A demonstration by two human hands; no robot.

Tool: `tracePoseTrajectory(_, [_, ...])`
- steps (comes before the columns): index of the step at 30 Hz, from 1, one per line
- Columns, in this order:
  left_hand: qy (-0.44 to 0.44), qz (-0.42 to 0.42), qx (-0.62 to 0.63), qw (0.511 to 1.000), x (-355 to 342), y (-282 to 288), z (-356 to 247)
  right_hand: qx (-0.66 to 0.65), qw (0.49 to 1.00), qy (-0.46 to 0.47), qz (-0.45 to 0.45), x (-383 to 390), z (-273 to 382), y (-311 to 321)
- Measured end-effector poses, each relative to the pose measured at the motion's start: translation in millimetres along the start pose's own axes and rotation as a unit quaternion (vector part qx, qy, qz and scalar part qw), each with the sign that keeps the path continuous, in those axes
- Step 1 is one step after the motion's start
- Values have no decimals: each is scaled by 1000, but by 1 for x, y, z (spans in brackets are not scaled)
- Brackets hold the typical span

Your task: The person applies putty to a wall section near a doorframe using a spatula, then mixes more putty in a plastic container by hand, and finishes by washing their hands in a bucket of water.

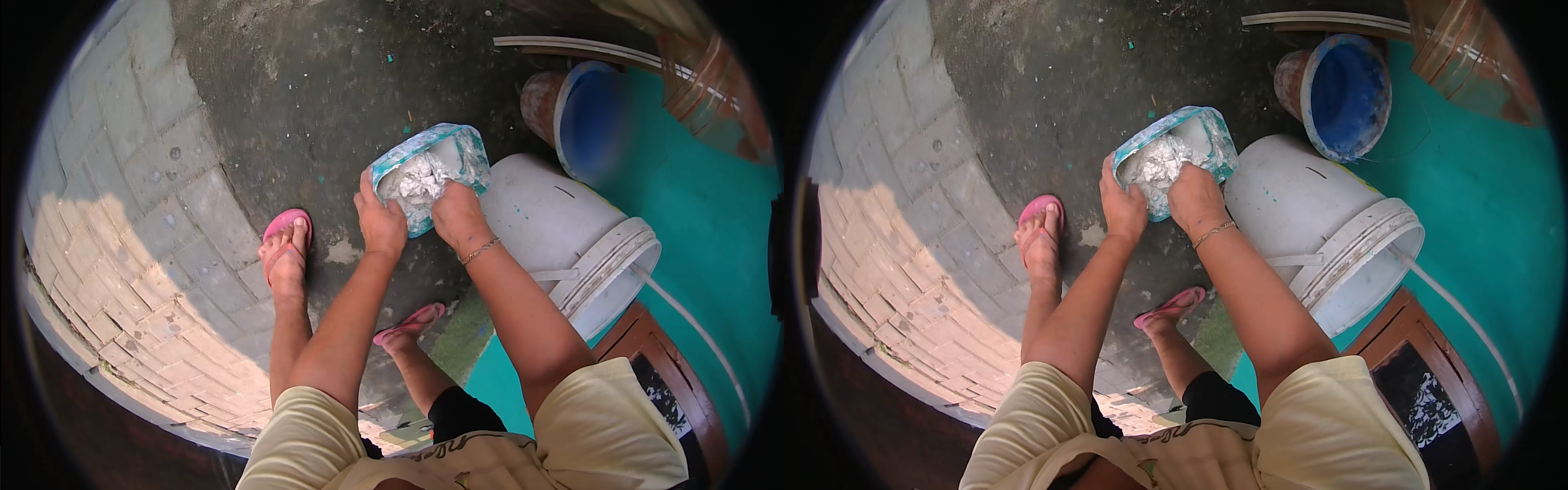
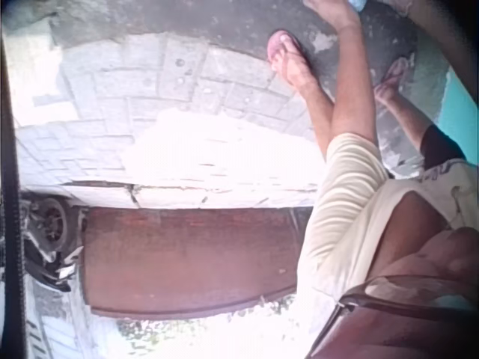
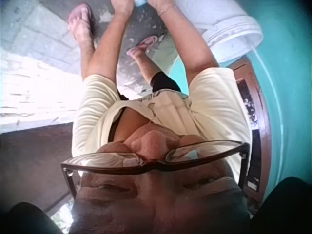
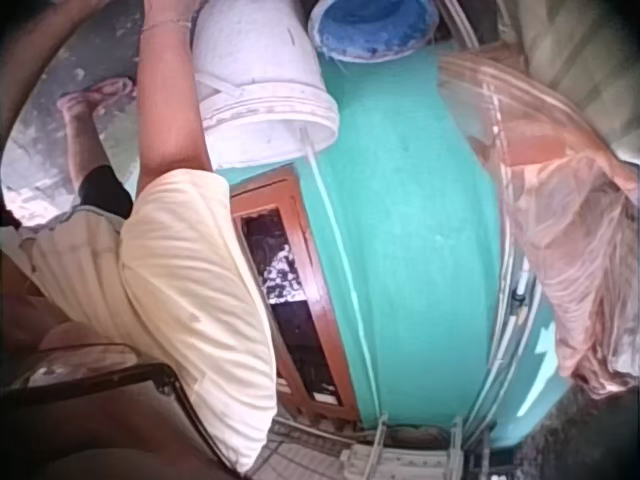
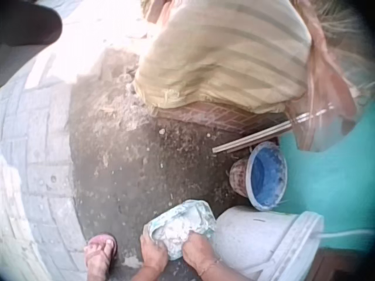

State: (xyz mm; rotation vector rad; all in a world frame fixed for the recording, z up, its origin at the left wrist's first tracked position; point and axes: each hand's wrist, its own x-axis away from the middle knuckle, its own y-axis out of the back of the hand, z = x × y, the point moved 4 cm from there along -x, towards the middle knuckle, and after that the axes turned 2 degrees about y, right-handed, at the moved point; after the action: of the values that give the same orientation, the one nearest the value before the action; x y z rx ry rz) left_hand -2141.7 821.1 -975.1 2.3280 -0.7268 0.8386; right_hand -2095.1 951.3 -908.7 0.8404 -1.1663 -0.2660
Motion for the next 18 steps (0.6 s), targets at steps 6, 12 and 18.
tracePoseTrajectory(6, [23, 3, 9, 1000, 1, 0, -1, -215, 959, -175, 64, 22, -35, 37])
tracePoseTrajectory(12, [4, -14, 23, 1000, 0, -3, -3, -281, 919, -267, 76, -32, -70, 36])
tracePoseTrajectory(18, [2, -19, 32, 999, 0, -4, -4, -294, 910, -265, 127, -46, -63, 23])
